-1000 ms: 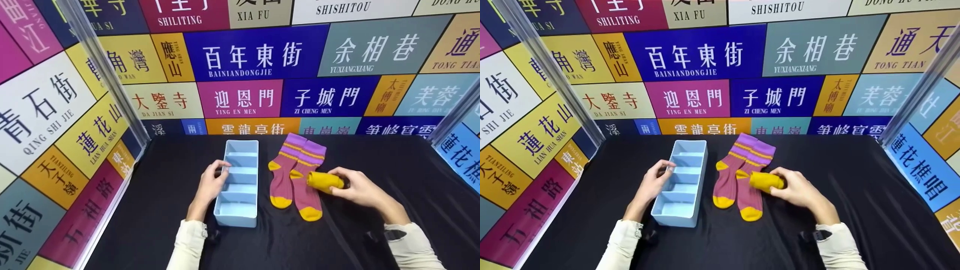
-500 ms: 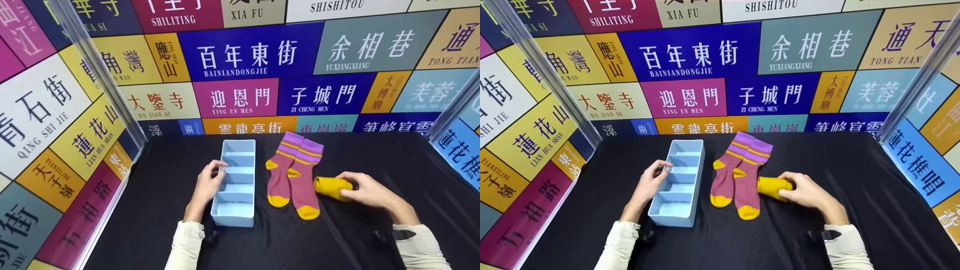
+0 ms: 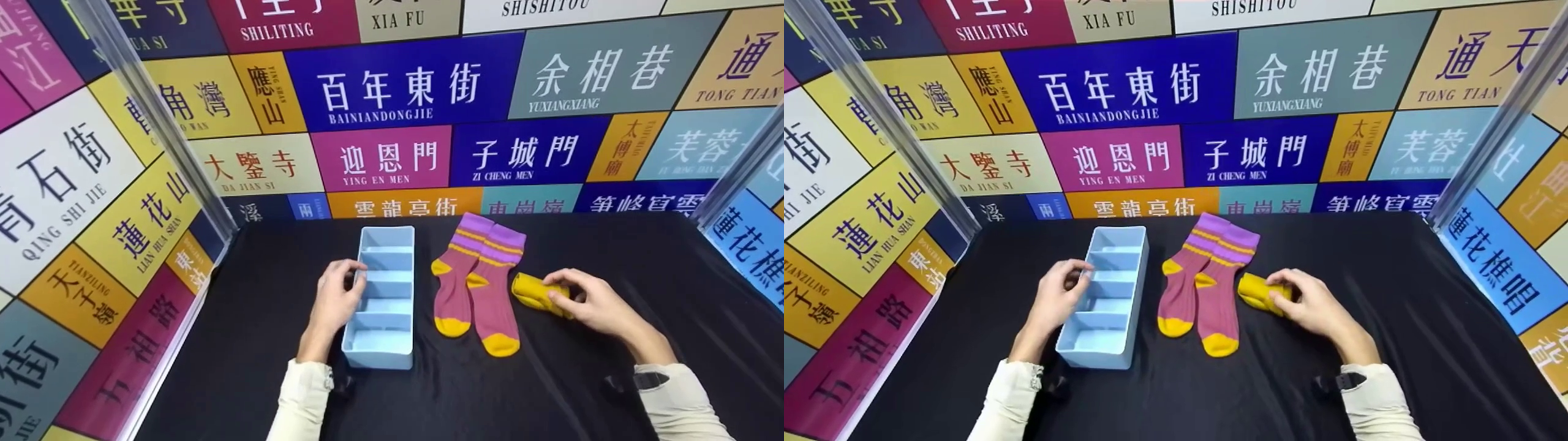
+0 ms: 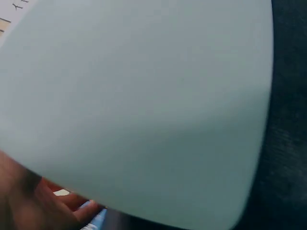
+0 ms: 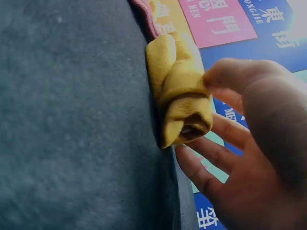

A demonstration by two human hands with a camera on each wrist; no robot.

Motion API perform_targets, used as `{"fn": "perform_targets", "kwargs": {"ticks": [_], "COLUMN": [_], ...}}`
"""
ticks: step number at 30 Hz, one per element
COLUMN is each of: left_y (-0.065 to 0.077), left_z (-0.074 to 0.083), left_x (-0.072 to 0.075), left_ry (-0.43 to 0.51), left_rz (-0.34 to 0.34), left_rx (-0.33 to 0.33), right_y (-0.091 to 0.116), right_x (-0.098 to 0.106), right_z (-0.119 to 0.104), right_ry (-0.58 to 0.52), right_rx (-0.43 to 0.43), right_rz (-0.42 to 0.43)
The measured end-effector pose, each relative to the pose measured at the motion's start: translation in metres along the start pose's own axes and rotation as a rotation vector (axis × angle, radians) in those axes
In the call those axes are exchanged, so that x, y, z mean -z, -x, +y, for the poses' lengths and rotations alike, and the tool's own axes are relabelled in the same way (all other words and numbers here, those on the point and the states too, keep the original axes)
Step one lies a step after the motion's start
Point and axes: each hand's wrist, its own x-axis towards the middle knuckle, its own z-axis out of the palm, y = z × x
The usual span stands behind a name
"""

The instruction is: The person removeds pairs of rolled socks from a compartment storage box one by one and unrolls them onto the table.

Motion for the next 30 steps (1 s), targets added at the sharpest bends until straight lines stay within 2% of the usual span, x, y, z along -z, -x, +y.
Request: {"fn": "perform_targets", "kwargs": {"ticks": [4, 6, 8, 12, 16, 18, 20, 23, 26, 30], "left_y": [-0.001, -0.001, 0.001, 0.013, 0.031, 0.038, 0.043, 0.05, 0.057, 0.063], "left_z": [0.018, 0.034, 0.054, 0.104, 0.151, 0.166, 0.176, 0.18, 0.176, 0.172], "left_x": [0.004, 0.004, 0.003, -0.01, -0.041, -0.064, -0.089, -0.124, -0.15, -0.167], "left_ry": [-0.151, -0.174, -0.163, -0.096, -0.071, -0.095, -0.123, -0.165, -0.191, -0.19], "left_rz": [0.085, 0.111, 0.1, -0.006, -0.207, -0.327, -0.438, -0.551, -0.587, -0.565], "left_rx": [-0.141, -0.226, -0.301, -0.449, -0.584, -0.602, -0.59, -0.567, -0.555, -0.528], "right_y": [0.0, 0.0, 0.0, 0.0, 0.001, 0.001, 0.002, 0.003, 0.004, 0.005], "right_x": [-0.005, -0.006, -0.006, -0.003, 0.001, 0.003, 0.003, 0.003, 0.005, 0.011], "right_z": [0.0, -0.001, -0.002, -0.003, -0.004, -0.004, -0.003, -0.001, 0.001, 0.003], "right_ry": [0.035, 0.043, 0.033, -0.004, -0.035, -0.06, -0.08, -0.099, -0.103, -0.134], "right_rx": [-0.045, -0.036, -0.035, -0.043, -0.037, -0.026, -0.018, -0.005, 0.009, -0.012], "right_rz": [-0.002, -0.004, -0.017, -0.07, -0.13, -0.148, -0.155, -0.158, -0.171, -0.177]}}
